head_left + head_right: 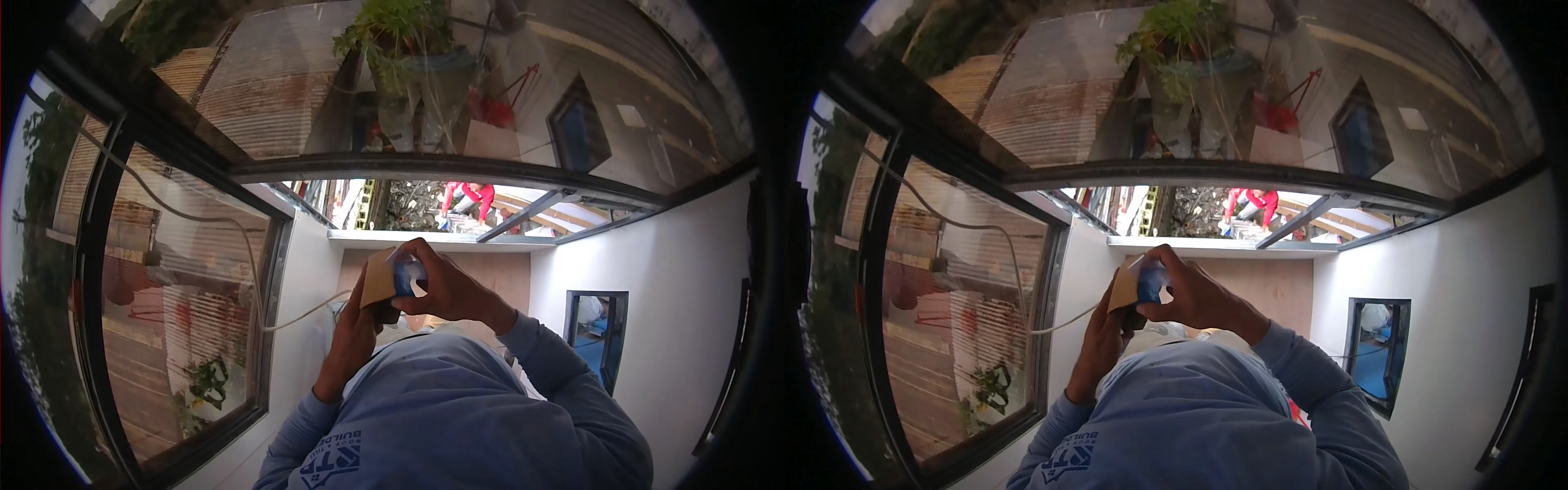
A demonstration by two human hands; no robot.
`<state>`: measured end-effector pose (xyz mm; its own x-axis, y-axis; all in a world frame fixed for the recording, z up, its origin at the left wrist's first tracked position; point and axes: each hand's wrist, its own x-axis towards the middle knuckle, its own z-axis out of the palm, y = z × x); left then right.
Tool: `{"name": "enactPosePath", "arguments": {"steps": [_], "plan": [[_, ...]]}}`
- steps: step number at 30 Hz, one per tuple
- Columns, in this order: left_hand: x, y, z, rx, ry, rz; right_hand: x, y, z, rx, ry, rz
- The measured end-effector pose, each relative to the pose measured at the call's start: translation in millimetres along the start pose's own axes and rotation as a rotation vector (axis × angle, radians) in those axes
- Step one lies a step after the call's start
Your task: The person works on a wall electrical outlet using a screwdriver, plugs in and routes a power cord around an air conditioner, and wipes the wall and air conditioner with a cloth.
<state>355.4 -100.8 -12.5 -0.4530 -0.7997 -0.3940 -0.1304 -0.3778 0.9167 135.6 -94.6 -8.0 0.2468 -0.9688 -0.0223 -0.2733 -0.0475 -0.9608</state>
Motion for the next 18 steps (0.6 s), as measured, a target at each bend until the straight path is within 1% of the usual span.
{"name": "enactPosePath", "arguments": {"steps": [2, 5, 8, 11, 14, 17, 18], "plan": [[-5, 8, -2, 0.113, -0.007, -0.085, -1, 4, 1, -0.026, -0.010, -0.003], [-13, 30, 10, 0.316, 0.086, 0.101, -4, -11, 6, -0.113, -0.019, 0.113], [2, 4, -4, 0.730, 0.196, 0.566, -4, -22, 17, -0.100, 0.057, 0.045], [-1, 4, -5, 0.669, 0.160, 0.363, -3, -30, 18, -0.133, 0.068, -0.033], [-5, 12, 1, 0.679, 0.128, 0.272, -4, -20, 22, -0.229, 0.060, -0.048], [-6, 19, 1, 0.718, 0.069, 0.231, -4, -22, 17, -0.221, -0.014, 0.017], [-6, 23, 0, 0.774, 0.052, 0.205, -3, -27, 11, -0.193, -0.085, 0.089]]}}
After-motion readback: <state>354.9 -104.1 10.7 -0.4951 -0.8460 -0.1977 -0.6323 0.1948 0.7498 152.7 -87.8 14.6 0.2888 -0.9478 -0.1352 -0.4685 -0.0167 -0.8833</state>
